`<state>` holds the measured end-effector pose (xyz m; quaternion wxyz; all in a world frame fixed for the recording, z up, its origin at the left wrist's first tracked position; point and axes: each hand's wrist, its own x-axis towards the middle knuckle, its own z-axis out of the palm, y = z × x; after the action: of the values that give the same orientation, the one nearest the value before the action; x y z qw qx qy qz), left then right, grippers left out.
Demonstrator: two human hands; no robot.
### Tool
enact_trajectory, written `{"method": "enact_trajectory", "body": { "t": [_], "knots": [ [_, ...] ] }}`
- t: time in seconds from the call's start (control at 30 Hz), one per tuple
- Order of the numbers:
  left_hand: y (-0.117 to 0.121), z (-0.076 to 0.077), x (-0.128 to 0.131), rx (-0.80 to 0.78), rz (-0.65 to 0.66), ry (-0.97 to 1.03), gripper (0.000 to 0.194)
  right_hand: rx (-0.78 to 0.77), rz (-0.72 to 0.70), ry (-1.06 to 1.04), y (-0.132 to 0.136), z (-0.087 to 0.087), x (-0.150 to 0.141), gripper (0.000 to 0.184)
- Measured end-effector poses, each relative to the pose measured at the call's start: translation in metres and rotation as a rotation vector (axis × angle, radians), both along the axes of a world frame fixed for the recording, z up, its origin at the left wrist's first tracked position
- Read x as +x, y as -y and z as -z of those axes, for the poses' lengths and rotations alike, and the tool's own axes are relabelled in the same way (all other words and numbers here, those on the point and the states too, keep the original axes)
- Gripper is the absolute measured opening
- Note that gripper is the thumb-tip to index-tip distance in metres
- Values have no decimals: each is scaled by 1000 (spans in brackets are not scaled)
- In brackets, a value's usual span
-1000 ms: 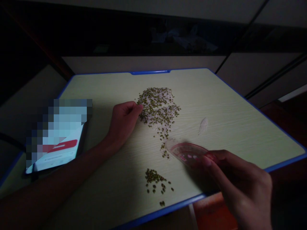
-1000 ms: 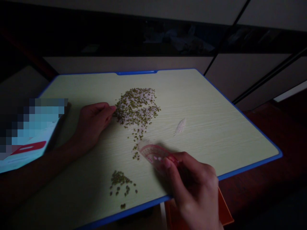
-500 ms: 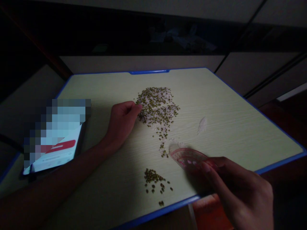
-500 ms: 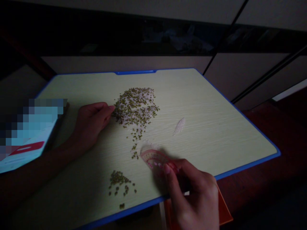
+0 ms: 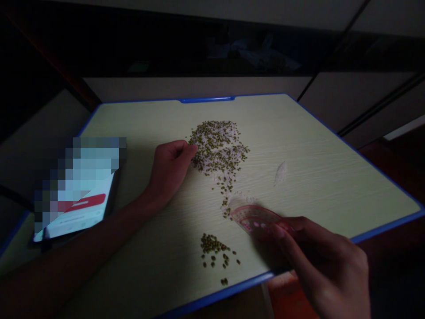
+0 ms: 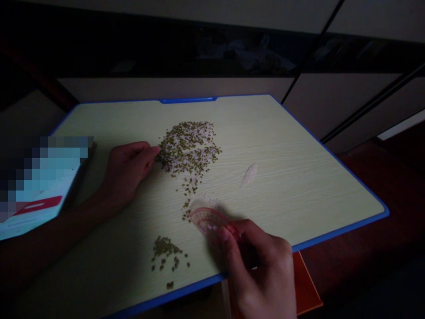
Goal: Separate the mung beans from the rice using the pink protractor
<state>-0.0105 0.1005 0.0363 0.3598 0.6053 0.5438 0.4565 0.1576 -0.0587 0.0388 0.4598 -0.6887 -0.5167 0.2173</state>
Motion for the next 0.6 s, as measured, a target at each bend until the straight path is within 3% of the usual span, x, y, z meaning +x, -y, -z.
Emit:
{"method": "enact_trajectory", "body": {
  "t": [0.6],
  "knots": [
    [-1, 0, -1, 12, 5, -6, 34, 21, 123, 70, 0, 4, 2, 14]
  ]
}}
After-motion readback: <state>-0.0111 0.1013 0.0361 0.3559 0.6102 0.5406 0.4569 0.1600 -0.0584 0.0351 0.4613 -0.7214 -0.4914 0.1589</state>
